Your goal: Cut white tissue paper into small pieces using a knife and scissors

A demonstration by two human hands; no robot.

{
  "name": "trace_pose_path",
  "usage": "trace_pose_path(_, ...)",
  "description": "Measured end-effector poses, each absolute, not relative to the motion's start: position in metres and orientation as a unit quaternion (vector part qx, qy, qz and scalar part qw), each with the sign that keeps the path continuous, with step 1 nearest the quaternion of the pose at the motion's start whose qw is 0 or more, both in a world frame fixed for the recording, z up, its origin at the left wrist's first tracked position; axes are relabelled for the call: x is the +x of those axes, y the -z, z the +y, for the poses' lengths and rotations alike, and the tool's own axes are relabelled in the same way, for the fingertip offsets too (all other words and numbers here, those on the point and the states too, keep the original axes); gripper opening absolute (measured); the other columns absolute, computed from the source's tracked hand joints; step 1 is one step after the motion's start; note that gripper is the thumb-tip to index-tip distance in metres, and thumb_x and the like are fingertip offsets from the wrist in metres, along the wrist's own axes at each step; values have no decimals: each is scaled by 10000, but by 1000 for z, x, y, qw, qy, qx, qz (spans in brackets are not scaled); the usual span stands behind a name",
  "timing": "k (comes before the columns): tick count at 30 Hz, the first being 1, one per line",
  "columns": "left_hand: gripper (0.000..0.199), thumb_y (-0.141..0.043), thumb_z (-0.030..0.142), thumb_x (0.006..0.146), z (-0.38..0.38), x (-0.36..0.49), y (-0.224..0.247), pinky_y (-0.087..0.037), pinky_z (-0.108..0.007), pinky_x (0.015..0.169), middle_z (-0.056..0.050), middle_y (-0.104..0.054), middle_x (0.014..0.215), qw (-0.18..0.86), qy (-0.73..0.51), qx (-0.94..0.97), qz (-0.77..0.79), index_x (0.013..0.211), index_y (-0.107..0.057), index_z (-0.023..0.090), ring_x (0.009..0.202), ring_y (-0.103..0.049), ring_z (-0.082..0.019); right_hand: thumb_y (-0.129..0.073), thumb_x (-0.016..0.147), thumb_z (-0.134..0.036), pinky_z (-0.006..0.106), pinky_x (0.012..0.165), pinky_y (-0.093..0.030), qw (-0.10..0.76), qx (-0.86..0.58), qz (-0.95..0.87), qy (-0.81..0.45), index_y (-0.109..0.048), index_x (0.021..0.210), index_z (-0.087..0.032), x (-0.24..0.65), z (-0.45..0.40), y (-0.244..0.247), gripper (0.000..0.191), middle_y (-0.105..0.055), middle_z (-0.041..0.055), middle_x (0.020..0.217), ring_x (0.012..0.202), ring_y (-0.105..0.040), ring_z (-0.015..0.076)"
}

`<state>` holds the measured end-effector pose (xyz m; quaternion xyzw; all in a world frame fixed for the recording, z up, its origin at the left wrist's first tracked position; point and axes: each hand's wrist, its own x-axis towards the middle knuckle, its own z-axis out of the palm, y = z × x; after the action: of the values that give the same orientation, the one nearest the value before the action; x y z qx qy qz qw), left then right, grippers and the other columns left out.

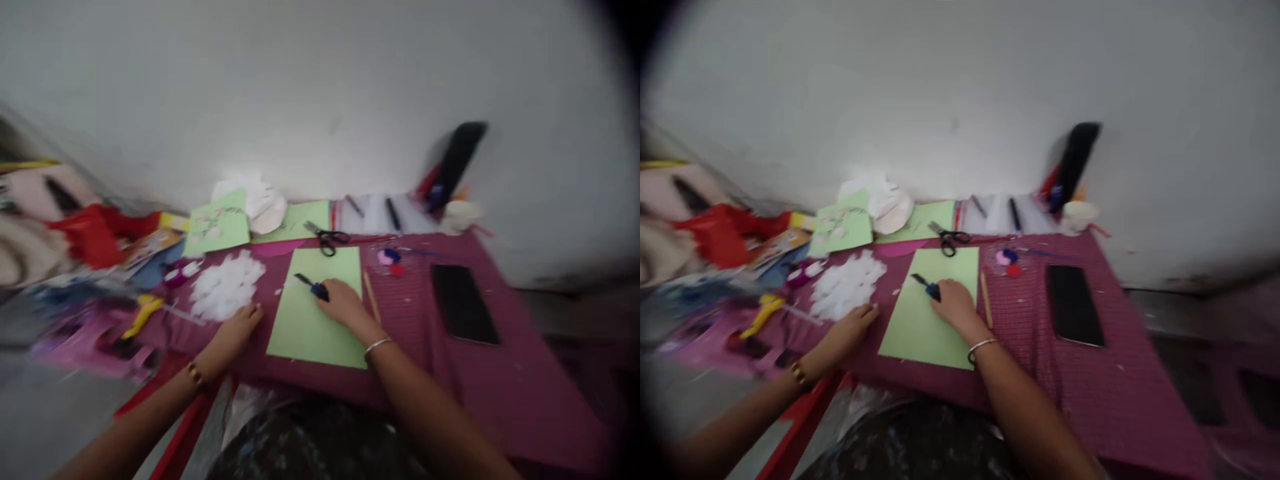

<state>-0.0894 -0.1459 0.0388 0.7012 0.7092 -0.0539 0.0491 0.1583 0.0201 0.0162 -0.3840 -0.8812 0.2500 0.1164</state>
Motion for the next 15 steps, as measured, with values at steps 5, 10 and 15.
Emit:
trace_pose_path(5, 363, -364, 94, 861, -116, -148, -34, -516, -379, 927, -76, -683, 1021, 29, 36, 767, 640, 971, -682, 234, 977, -635, -243, -589, 892, -300, 336, 830, -453, 148, -403, -861, -274, -639, 1101, -160, 164, 22, -27, 256, -687, 128, 1072, 971, -645, 260)
trace_pose_path(10, 330, -455, 339, 882, -82, -224, -55, -473, -476, 998, -146, -683, 1162, -55, -33, 781, 621, 1023, -723, 208, 1094, -629, -327, -592, 903, -291, 346, 880, -453, 201, -467, -793, -336, -622, 1129, -147, 179, 18, -37, 270, -693, 115, 1096, 1010, -634, 242)
trace_pose_path(15, 311, -458, 480, 828, -69, -248, -41, -415, -564, 1038, 14, -666, 1276, -79, -144, 776, 609, 956, -738, 432, 1165, -604, -350, -568, 910, -293, 357, 858, -473, 202, -530, -752, -336, -600, 1134, -150, 187, 25, -51, 269, -679, 105, 1077, 968, -630, 231)
